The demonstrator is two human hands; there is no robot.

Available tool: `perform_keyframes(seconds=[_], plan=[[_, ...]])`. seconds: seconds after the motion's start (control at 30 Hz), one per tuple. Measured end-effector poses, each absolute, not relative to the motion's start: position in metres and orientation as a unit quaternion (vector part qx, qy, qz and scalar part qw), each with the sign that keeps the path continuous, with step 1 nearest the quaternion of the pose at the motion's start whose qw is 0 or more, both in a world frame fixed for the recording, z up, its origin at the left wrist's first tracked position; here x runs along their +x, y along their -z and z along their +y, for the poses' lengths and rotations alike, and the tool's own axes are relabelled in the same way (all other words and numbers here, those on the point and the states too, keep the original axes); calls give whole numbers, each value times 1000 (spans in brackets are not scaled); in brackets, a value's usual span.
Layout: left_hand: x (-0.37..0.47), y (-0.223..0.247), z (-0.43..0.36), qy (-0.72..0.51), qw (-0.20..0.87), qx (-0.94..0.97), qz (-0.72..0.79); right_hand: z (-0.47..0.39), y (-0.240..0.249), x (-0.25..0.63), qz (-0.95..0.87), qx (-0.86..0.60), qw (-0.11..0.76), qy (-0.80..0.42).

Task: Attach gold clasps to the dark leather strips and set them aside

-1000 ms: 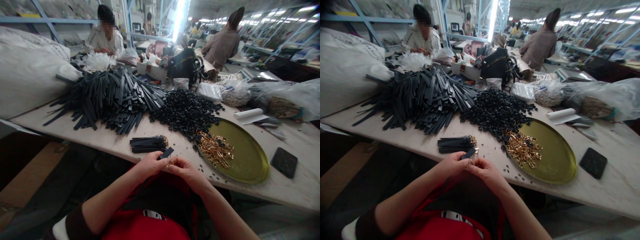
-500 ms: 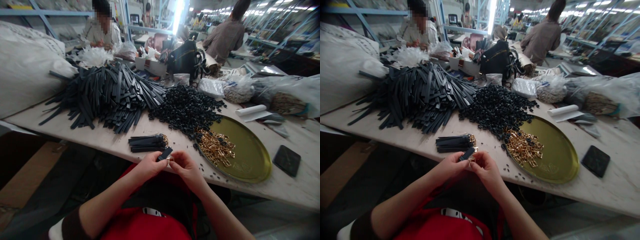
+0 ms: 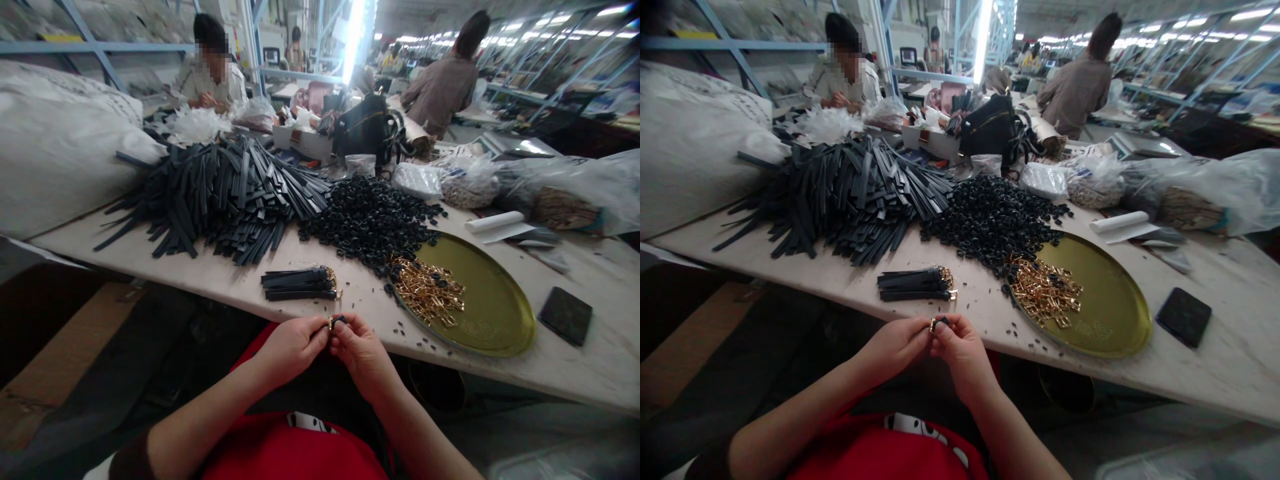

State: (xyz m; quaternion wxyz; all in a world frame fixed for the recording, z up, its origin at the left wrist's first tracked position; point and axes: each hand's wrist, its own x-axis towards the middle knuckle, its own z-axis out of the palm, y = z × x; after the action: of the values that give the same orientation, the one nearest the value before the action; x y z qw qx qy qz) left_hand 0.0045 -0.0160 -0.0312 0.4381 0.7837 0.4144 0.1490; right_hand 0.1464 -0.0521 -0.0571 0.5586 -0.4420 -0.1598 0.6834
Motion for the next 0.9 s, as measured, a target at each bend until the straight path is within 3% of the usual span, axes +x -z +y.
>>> perform_keyframes(seconds=[0.2, 0.5, 0.9], plan=[[6, 31, -20, -150, 491, 744, 428, -57, 60, 149, -225, -491, 615, -575], [7, 45, -14, -190, 664, 577, 436, -56, 68, 146, -299, -528, 545, -579], [12, 58, -4, -185, 675, 553, 452, -44, 70, 152, -324, -556, 509, -571]])
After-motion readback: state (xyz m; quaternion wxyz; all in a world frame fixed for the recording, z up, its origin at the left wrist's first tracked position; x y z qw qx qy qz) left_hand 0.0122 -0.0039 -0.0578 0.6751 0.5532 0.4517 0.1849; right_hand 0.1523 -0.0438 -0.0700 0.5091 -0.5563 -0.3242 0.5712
